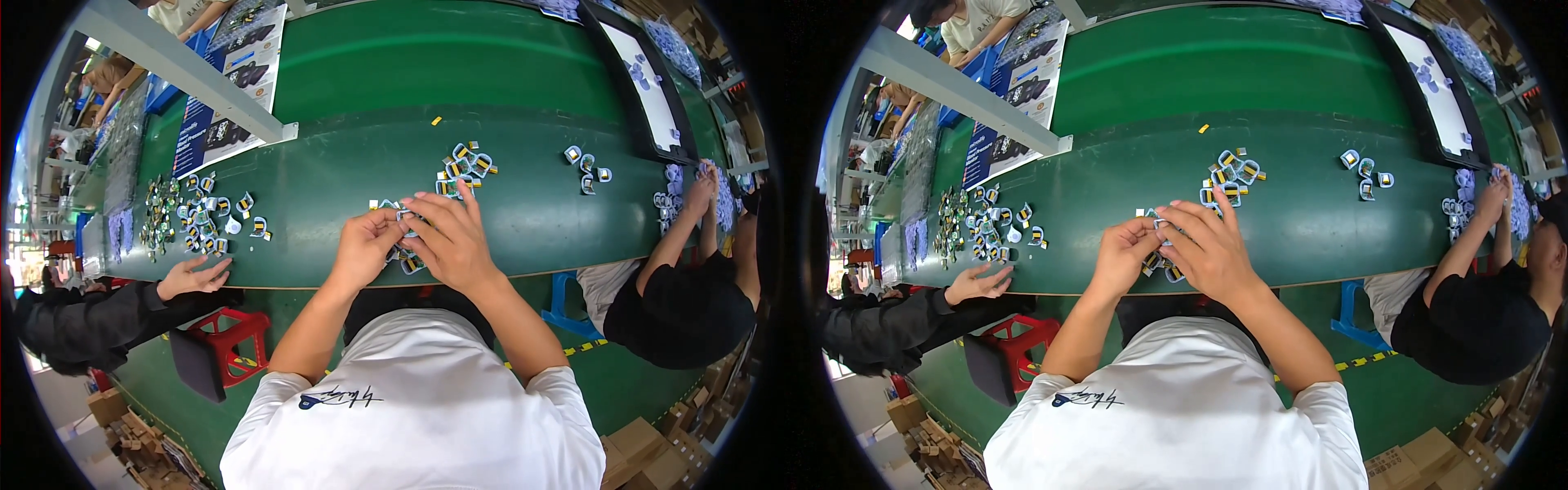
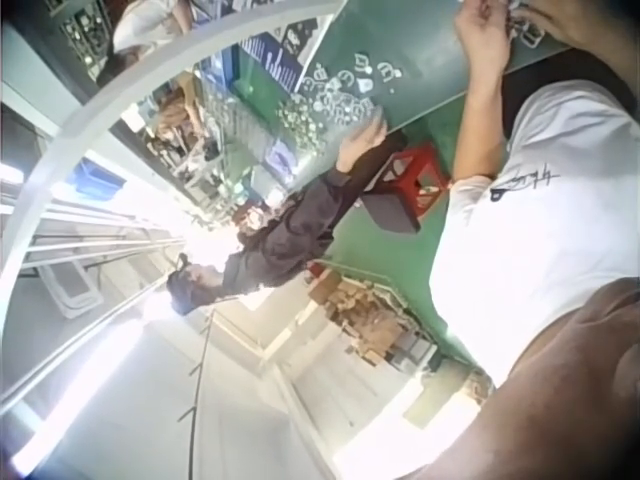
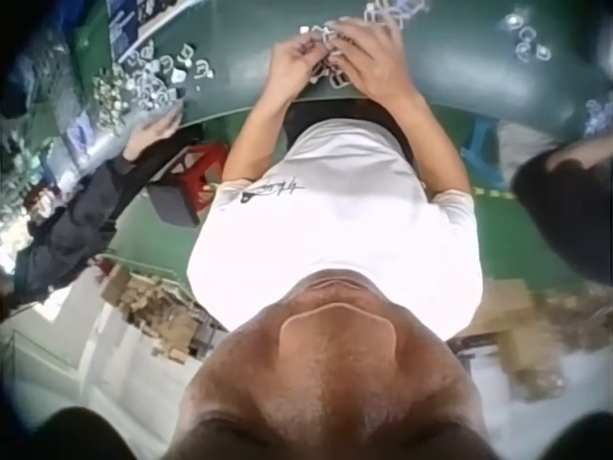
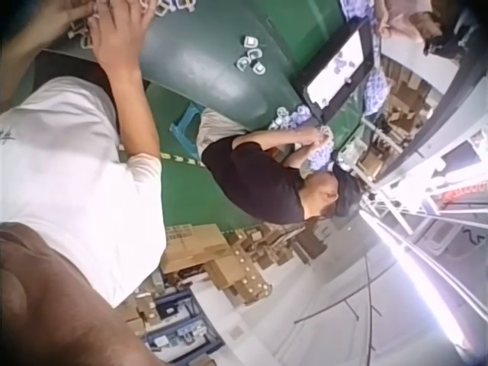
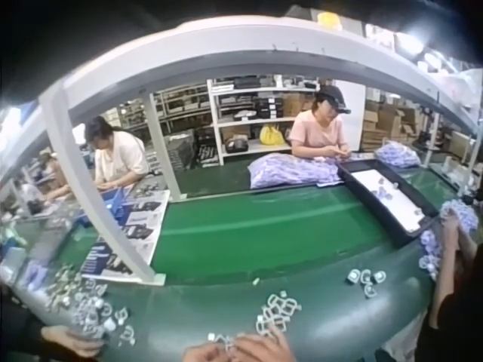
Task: Assembling small electronic components at a production line workbench.
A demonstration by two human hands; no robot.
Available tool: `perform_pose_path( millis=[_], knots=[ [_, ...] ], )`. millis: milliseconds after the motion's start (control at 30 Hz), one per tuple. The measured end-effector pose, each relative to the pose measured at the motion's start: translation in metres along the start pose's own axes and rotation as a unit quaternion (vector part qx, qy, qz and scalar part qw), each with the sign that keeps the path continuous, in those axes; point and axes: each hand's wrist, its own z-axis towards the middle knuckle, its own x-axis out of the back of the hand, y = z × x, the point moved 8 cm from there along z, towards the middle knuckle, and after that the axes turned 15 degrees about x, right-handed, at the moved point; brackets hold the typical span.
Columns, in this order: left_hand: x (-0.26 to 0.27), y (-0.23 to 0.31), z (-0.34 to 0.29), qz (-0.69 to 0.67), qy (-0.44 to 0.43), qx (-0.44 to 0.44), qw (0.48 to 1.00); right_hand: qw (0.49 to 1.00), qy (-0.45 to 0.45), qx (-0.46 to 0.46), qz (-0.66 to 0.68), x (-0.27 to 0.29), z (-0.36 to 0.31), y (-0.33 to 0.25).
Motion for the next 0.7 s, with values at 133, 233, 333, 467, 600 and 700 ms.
perform_pose_path(
  millis=[133,233,333,467,600,700],
  knots=[
    [0.002,0.001,0.000,0.034,0.011,0.008,0.999,1.000,-0.008,-0.003,-0.011,0.002,0.003,0.002],
    [0.009,-0.005,0.003,0.033,0.022,-0.004,0.999,1.000,-0.017,-0.004,-0.018,-0.002,0.002,0.003],
    [0.008,-0.006,0.002,0.055,0.047,0.005,0.997,1.000,-0.020,-0.007,-0.018,-0.011,-0.004,0.003],
    [0.011,-0.009,0.002,0.074,0.062,-0.007,0.995,1.000,-0.016,-0.021,0.010,-0.010,-0.004,0.004],
    [0.010,0.001,-0.001,0.105,0.070,-0.024,0.992,0.999,-0.031,0.002,-0.014,-0.011,-0.005,0.000],
    [0.016,0.003,0.002,0.107,0.071,-0.038,0.991,0.996,-0.072,-0.004,-0.043,-0.016,-0.002,-0.002]
  ],
)
